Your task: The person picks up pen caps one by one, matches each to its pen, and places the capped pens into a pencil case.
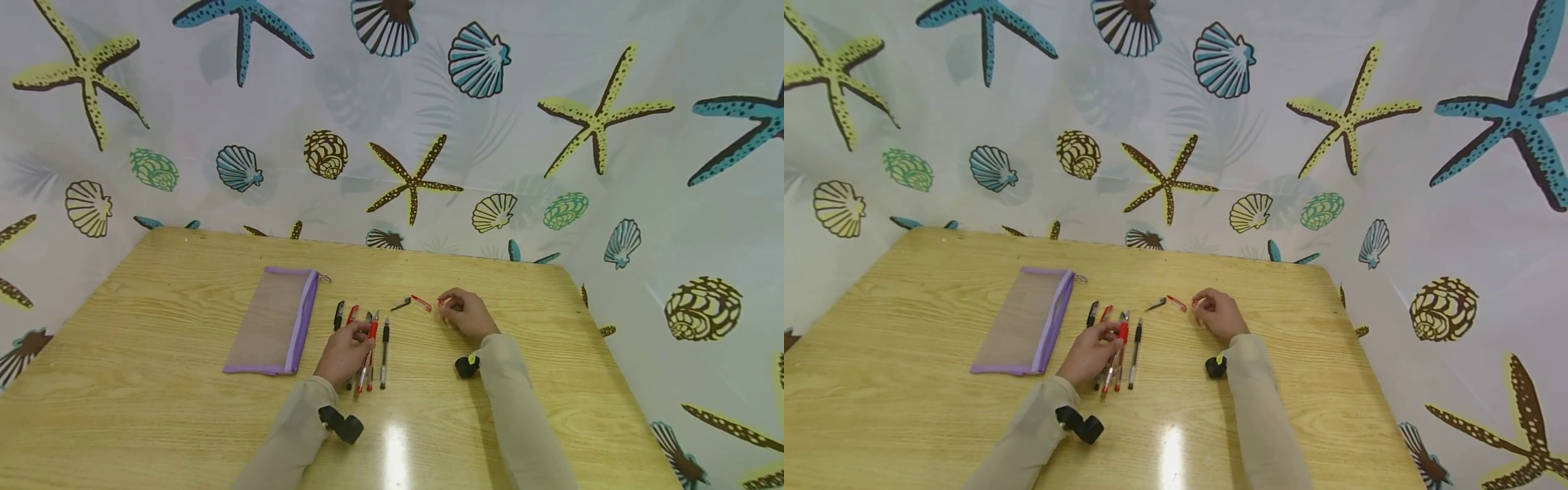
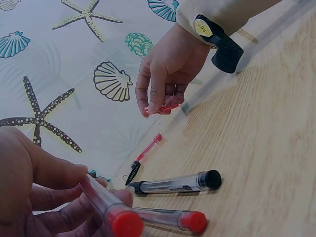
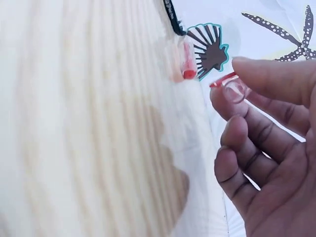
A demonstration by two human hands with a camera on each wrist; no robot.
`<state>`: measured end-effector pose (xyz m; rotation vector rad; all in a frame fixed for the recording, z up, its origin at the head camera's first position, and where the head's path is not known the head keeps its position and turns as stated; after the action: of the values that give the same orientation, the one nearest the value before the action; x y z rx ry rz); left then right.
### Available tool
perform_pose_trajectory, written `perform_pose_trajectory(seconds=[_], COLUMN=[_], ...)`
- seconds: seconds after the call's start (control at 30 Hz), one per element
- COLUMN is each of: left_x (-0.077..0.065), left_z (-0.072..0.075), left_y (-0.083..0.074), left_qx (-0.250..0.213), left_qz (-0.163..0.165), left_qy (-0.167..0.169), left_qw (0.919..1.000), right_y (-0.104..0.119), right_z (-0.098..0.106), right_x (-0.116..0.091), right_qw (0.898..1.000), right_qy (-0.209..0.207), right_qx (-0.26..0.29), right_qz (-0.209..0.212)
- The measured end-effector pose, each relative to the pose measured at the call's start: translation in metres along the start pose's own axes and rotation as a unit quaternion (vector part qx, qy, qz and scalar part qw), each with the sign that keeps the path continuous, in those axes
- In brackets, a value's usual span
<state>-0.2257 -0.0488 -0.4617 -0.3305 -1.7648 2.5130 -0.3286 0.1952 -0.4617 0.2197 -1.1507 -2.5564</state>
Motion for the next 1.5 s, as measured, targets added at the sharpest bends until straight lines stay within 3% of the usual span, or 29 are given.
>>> perform_pose_trajectory(seconds=[0.2,0.4,0.63,1.27,1.5], left_x=[0.0,0.0,0.0,-0.001,-0.001], left_z=[-0.002,-0.002,-0.003,-0.005,-0.007], left_y=[0.001,0.002,0.001,-0.001,-0.001], left_qx=[-0.008,-0.012,-0.005,0.007,0.011], left_qz=[0.009,0.013,0.004,-0.007,-0.006], left_qy=[0.0,0.004,0.004,0.013,0.019], left_qw=[0.9999,0.9998,1.0,0.9999,0.9997], right_y=[0.0,0.004,0.011,0.031,0.043], right_z=[-0.001,-0.009,-0.019,-0.042,-0.049], right_x=[-0.001,-0.004,-0.004,-0.001,-0.001], right_qw=[0.998,0.99,0.981,0.954,0.942], right_qy=[-0.043,-0.055,-0.065,-0.122,-0.126], right_qx=[0.051,0.125,0.182,0.27,0.306], right_qz=[-0.007,-0.023,-0.007,0.033,0.047])
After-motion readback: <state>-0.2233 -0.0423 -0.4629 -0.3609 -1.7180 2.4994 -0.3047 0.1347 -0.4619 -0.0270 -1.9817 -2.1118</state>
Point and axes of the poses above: each hand's wrist, its own x-axis towards the middle knuckle, its own z-axis out of the back of the hand, y = z × x, the point moved 7 cm from there along x, towards the middle knuckle, and after that the axes turned 5 degrees about y, right-handed, at the moved point
